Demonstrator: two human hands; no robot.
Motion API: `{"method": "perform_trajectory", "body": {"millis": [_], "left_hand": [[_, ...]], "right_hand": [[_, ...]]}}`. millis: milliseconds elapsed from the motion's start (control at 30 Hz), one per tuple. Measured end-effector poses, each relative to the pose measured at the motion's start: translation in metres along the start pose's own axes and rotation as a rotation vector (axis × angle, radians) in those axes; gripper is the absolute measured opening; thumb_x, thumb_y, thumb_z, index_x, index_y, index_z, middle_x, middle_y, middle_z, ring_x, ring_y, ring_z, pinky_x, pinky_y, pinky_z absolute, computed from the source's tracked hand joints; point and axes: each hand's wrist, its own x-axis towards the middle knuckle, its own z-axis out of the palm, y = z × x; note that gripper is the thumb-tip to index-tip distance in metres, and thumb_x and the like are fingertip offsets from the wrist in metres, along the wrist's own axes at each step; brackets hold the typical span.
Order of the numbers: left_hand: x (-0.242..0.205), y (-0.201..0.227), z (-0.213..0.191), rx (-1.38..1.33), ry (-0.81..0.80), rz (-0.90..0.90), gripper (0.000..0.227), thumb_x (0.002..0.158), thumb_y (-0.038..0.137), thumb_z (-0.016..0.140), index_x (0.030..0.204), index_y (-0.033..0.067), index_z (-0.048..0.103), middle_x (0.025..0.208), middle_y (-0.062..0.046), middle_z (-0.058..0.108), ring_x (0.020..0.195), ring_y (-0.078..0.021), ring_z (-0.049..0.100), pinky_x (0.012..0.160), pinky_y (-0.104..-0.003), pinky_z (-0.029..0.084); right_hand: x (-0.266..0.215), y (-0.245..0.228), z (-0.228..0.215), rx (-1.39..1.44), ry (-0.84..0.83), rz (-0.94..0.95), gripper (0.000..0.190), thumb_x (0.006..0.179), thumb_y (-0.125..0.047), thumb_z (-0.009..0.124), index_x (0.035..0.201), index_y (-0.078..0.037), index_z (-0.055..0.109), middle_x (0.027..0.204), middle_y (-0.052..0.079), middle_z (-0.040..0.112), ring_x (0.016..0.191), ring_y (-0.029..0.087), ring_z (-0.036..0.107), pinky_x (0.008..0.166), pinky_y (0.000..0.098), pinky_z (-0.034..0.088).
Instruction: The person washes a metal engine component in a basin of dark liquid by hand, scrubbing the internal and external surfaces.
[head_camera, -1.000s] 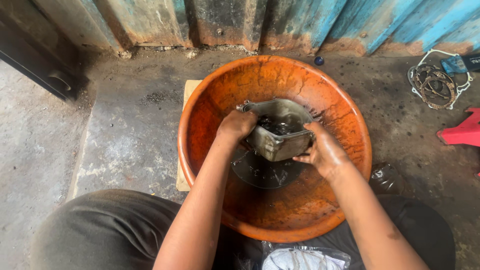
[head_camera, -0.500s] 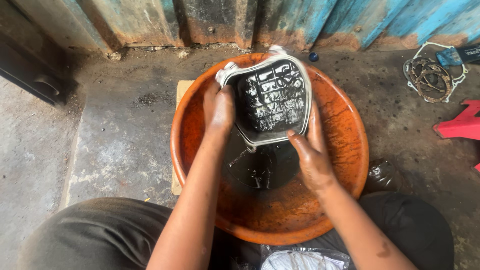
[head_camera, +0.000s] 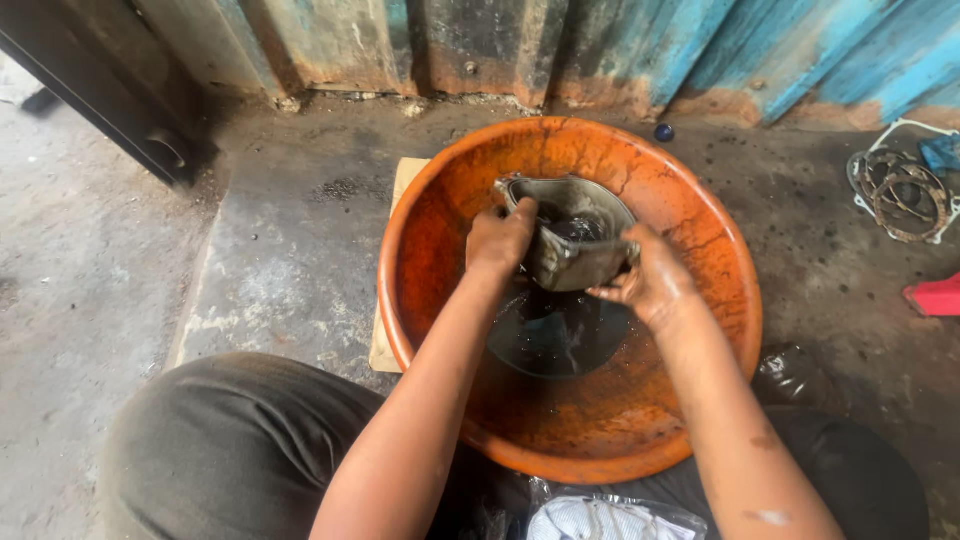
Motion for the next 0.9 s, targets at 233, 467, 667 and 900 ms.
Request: {"method": "perform_trajectory", "body": {"millis": [233,467,667,900], "left_hand": [[-0.001,0.013,-0.011,0.044,0.015,0.713,0.059,0.076,0.04,0.072,0.122,0.0034,0.072,0.11,-0.021,0.077,0.099,-0.0257,0.074,0.09,-0.037,0.056],[0.032,-0.005,0.004,-0.347,-0.285,0.687,0.049,0.103,0.039,0.057,0.117,-0.0045,0.071,0.104,-0.01,0.074,0.098,-0.0162,0.063,0.092,-0.031,0.051],[0.026,-0.015,0.006,-0.513,-0.512,-0.039,0.049,0.087,0.042,0.053,0.112,0.0019,0.065,0.087,-0.015,0.07,0.063,-0.0281,0.066,0.059,-0.046,0.059],[0.01,0.001,-0.004,-0.115,-0.049,0.086,0.053,0.08,0.042,0.072,0.107,-0.0024,0.076,0.096,-0.019,0.078,0.08,-0.0289,0.074,0.072,-0.043,0.058]], "right_hand": [[-0.035,0.063,0.023,0.373,-0.005,-0.205,0.053,0.091,-0.01,0.047,0.142,-0.012,0.031,0.138,0.016,0.05,0.099,0.028,0.054,0.106,0.0638,0.049],[-0.1,0.042,0.05,-0.209,0.084,-1.276,0.072,0.105,-0.011,0.054,0.166,-0.009,0.015,0.171,0.015,0.024,0.155,0.021,0.031,0.132,0.0412,0.023],[-0.063,-0.007,0.024,-0.316,0.065,-0.782,0.078,0.092,-0.026,0.061,0.164,-0.009,0.036,0.146,0.016,0.059,0.122,0.033,0.061,0.109,0.0485,0.045],[0.002,0.002,-0.001,-0.088,-0.004,-0.211,0.05,0.097,-0.033,0.052,0.142,-0.011,0.05,0.115,0.011,0.065,0.104,0.022,0.063,0.107,0.0474,0.049]]}}
